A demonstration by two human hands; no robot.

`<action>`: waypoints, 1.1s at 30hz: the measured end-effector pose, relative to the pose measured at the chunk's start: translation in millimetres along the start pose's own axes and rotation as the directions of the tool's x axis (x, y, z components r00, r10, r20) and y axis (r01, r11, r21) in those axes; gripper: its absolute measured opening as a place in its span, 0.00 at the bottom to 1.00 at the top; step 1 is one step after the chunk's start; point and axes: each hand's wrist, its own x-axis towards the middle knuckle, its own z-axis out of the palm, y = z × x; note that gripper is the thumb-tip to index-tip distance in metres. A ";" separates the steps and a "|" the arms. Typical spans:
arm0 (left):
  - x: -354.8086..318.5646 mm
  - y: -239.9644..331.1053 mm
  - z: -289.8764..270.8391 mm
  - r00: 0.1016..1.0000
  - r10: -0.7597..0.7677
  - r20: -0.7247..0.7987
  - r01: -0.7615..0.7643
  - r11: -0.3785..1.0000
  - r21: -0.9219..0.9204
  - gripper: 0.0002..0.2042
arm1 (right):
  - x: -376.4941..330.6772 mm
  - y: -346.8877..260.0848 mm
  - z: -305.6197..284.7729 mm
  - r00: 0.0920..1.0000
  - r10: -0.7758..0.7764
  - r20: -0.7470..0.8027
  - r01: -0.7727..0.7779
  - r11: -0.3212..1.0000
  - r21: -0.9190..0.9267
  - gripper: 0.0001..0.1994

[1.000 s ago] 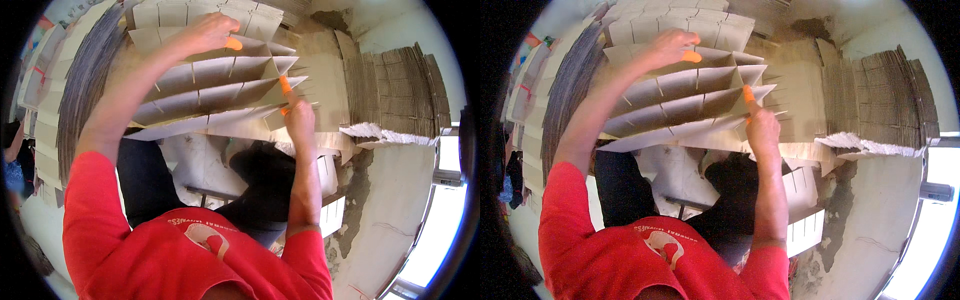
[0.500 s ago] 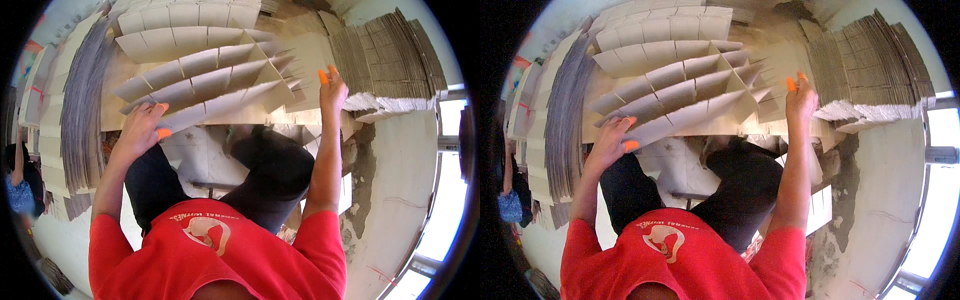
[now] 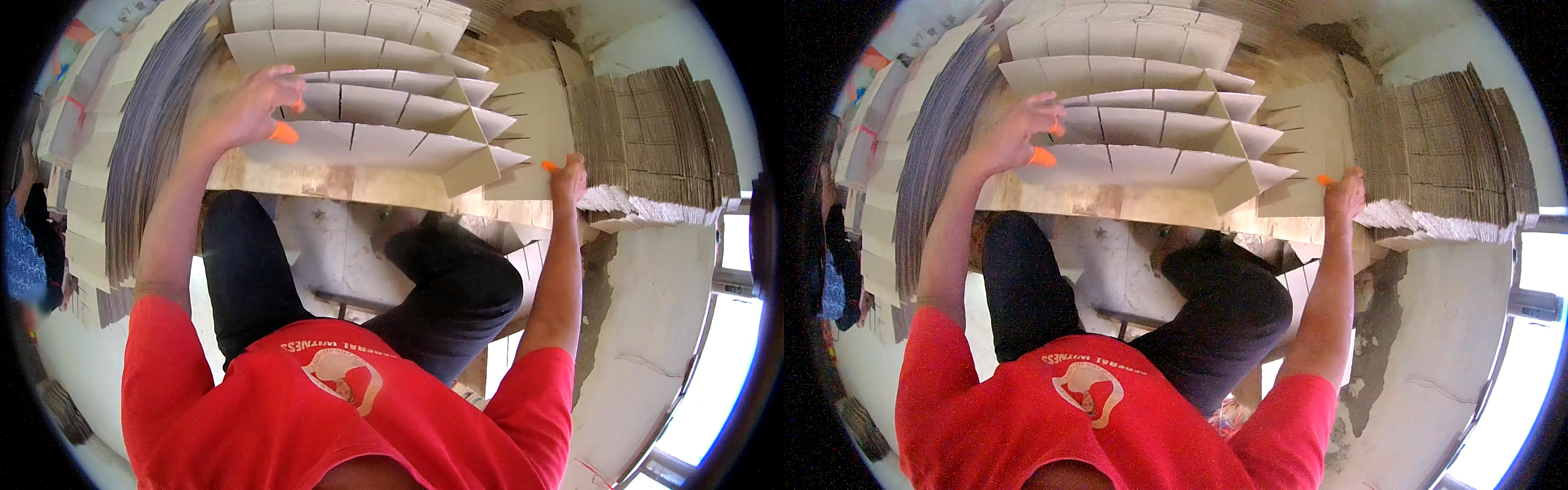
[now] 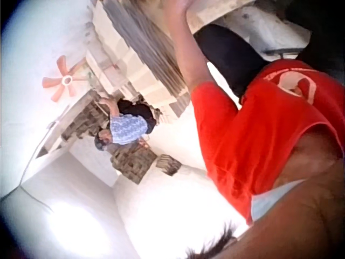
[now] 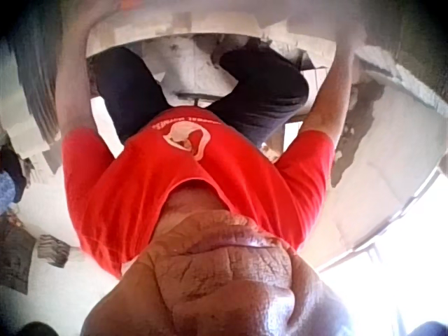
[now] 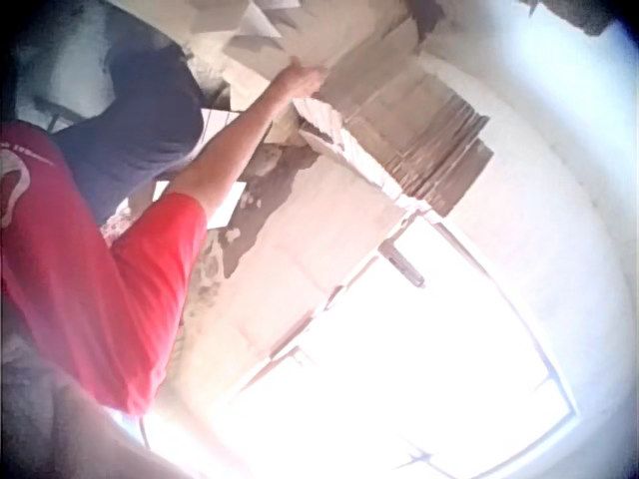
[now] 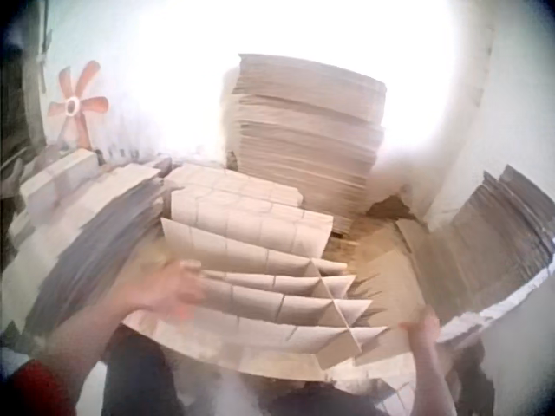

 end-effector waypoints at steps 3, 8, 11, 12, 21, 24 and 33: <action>20.8 4.9 -5.3 0.976 -0.178 -0.123 0.137 0.949 -0.285 0.12 | 10.8 18.7 2.5 0.992 -0.062 -0.111 0.073 0.992 0.099 0.21; 67.7 -24.2 12.1 0.992 -0.072 -0.105 0.069 0.997 -0.028 0.07 | 6.3 -0.3 -43.3 0.964 0.000 -0.266 0.098 0.930 0.354 0.21; 95.4 -28.7 12.9 0.975 -0.139 0.175 0.112 0.981 0.156 0.06 | 1.4 -12.0 -87.4 0.855 -0.116 -0.505 0.306 0.899 0.313 0.25; 99.5 -31.2 13.7 0.973 -0.143 0.180 0.107 0.974 0.197 0.05 | -15.2 -38.1 -119.3 0.842 -0.100 -0.530 0.336 0.866 0.370 0.27; 80.3 -40.2 36.0 0.972 0.001 -0.236 0.043 0.983 0.180 0.17 | -81.6 -118.2 -199.6 0.903 -0.371 -0.217 0.413 0.608 0.678 0.32; 53.8 0.6 26.6 0.935 0.091 -0.342 -0.076 0.995 0.057 0.18 | -95.4 -127.2 -189.0 0.892 -0.440 -0.106 0.344 0.507 0.791 0.33; 24.1 55.9 55.9 0.990 0.063 -0.124 -0.080 0.988 -0.133 0.13 | -98.8 -145.8 -167.5 0.859 -0.511 -0.036 0.315 0.471 0.824 0.33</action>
